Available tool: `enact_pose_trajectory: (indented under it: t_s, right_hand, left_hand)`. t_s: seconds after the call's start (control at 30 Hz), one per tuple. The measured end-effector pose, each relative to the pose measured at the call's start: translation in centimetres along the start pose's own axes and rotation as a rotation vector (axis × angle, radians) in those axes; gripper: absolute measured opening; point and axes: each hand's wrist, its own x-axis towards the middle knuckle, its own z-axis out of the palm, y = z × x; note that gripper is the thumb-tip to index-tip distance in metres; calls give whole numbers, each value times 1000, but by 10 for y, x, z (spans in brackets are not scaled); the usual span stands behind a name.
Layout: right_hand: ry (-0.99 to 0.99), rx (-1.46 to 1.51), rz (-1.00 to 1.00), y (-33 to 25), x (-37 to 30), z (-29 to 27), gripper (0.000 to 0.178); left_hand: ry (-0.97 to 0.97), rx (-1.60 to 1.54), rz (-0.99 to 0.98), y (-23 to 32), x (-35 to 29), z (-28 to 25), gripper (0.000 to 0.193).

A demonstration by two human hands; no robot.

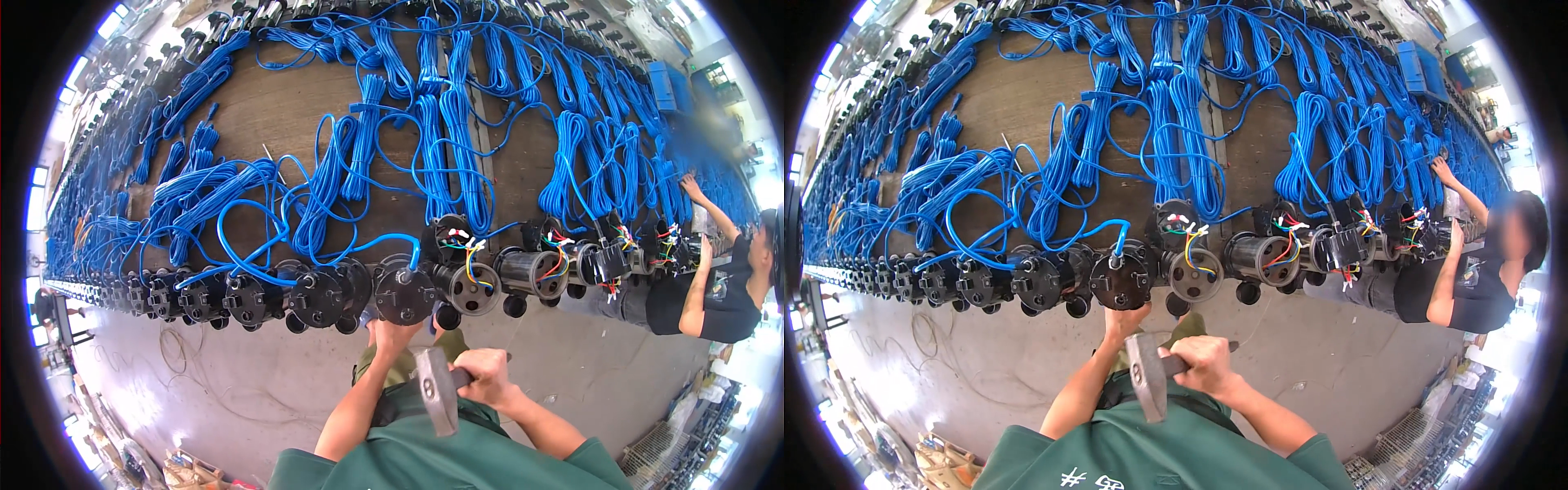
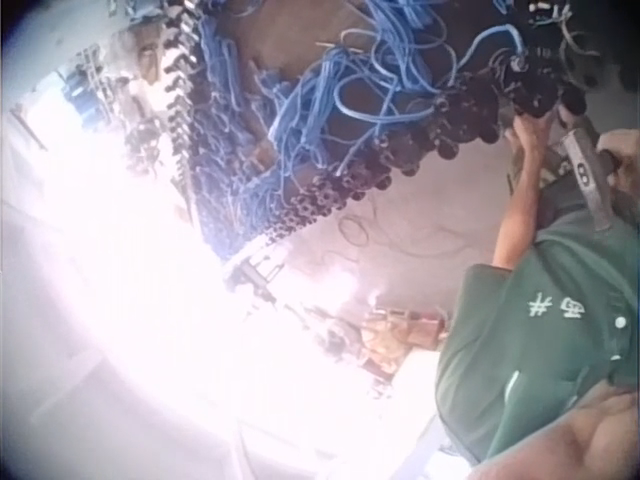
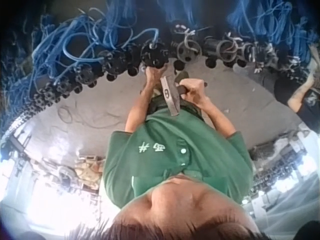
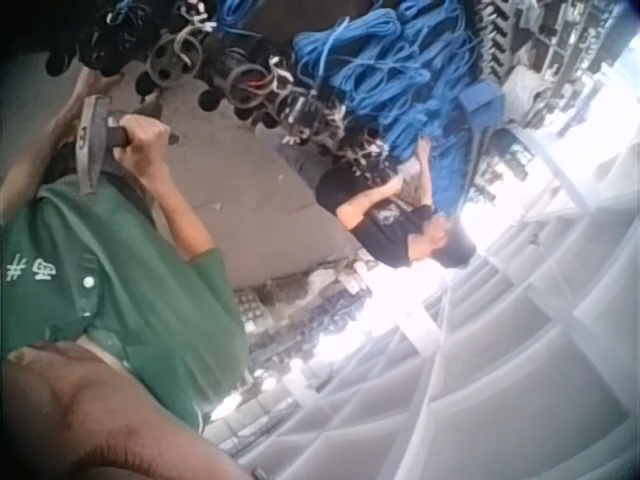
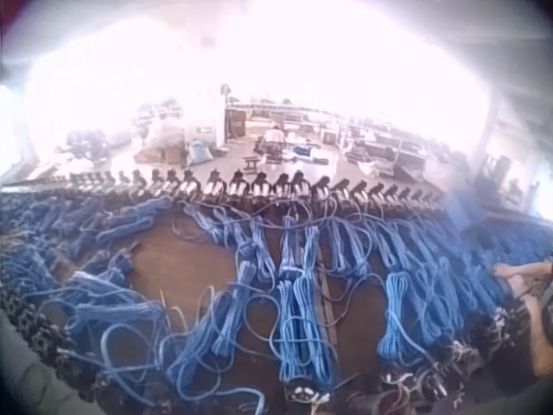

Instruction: The person uses a hammer to secure parts on a series of water pumps lined up on a workbench, then wires the components together by hand.

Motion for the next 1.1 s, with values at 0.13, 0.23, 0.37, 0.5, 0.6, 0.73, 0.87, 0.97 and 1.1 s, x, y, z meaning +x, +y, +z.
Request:
enact_pose_trajectory:
  t_s: [0.13, 0.23, 0.37, 0.5, 0.6, 0.73, 0.87, 0.97, 1.1]
  right_hand:
    - [3, -106, 1, 11, -9, 5, 27]
    - [-32, -57, -151, -4, 1, -8, 26]
    - [38, -229, 147, 41, -2, 18, 14]
    - [-39, -77, 119, 27, -24, 13, 21]
    - [-23, 1, 13, 19, -36, 5, 16]
    - [-34, 47, 288, 8, -44, 3, 17]
    - [-55, 35, 452, 22, -59, -2, 11]
    - [-78, 26, 441, 22, -58, -11, 10]
    - [-72, 100, 404, 11, -40, -15, 10]
  left_hand:
    - [24, -224, -104, 16, -2, 0, 50]
    - [31, -192, -41, 19, -3, -2, 45]
    - [-21, -231, -149, 8, -10, 5, 46]
    - [113, -278, 32, -10, -13, 17, 37]
    - [72, -405, -112, 37, -1, -9, 45]
    - [-119, -302, -303, 16, -23, -23, 57]
    - [-229, -134, -537, -5, -52, -48, 71]
    - [-260, -142, -535, -4, -57, -64, 69]
    - [-148, -73, -373, 14, -39, -47, 64]
